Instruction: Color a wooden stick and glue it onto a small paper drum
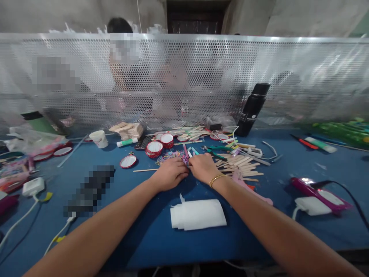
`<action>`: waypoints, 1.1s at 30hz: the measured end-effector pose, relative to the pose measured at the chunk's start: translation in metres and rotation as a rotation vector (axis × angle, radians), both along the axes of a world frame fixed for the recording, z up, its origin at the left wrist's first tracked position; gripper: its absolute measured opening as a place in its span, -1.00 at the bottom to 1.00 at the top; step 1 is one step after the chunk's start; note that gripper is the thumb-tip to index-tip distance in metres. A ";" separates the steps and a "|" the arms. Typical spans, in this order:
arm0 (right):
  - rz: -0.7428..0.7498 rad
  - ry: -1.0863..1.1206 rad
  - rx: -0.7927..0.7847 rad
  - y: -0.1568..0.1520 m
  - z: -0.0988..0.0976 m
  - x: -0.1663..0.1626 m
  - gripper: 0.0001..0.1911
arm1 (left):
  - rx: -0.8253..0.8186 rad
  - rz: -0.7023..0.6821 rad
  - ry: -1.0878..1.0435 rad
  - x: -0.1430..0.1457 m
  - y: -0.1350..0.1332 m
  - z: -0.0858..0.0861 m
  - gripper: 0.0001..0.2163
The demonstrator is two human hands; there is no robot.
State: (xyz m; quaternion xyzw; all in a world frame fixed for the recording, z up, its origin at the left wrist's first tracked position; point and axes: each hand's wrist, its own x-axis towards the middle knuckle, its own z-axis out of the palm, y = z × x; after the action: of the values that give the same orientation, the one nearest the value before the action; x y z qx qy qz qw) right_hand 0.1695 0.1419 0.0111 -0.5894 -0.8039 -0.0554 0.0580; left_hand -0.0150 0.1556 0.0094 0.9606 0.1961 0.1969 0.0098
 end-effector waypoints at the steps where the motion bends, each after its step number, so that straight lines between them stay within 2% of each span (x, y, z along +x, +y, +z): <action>1: -0.003 0.002 0.001 0.000 0.000 0.000 -0.71 | 0.001 0.003 0.006 0.000 0.000 -0.001 -0.79; 9: -0.005 0.018 0.036 0.001 0.003 -0.002 -0.74 | 0.036 0.175 0.013 -0.007 0.016 -0.008 -0.82; 15: 0.037 0.045 0.046 0.002 0.004 -0.010 -0.72 | 0.028 0.185 0.007 -0.006 0.023 -0.011 -0.82; 20: 0.020 0.082 0.076 0.005 0.016 -0.002 -0.74 | 0.033 0.183 0.034 -0.008 0.024 -0.010 -0.82; 26: -0.246 0.038 0.109 0.017 0.026 0.035 -0.73 | 0.027 0.208 0.032 -0.008 0.025 -0.010 -0.83; 30: -0.424 -0.011 0.042 0.029 0.021 0.057 -0.76 | 0.018 0.210 0.032 -0.008 0.024 -0.010 -0.83; 33: -0.470 -0.045 -0.023 0.032 0.020 0.063 -0.73 | 0.008 0.227 0.037 -0.008 0.023 -0.010 -0.82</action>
State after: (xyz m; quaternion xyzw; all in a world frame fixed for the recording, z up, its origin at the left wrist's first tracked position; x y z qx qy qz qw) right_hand 0.2323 0.1739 0.0314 -0.7596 -0.6461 -0.0715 0.0190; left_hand -0.0232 0.1788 -0.0005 0.9357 0.3030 0.1797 -0.0202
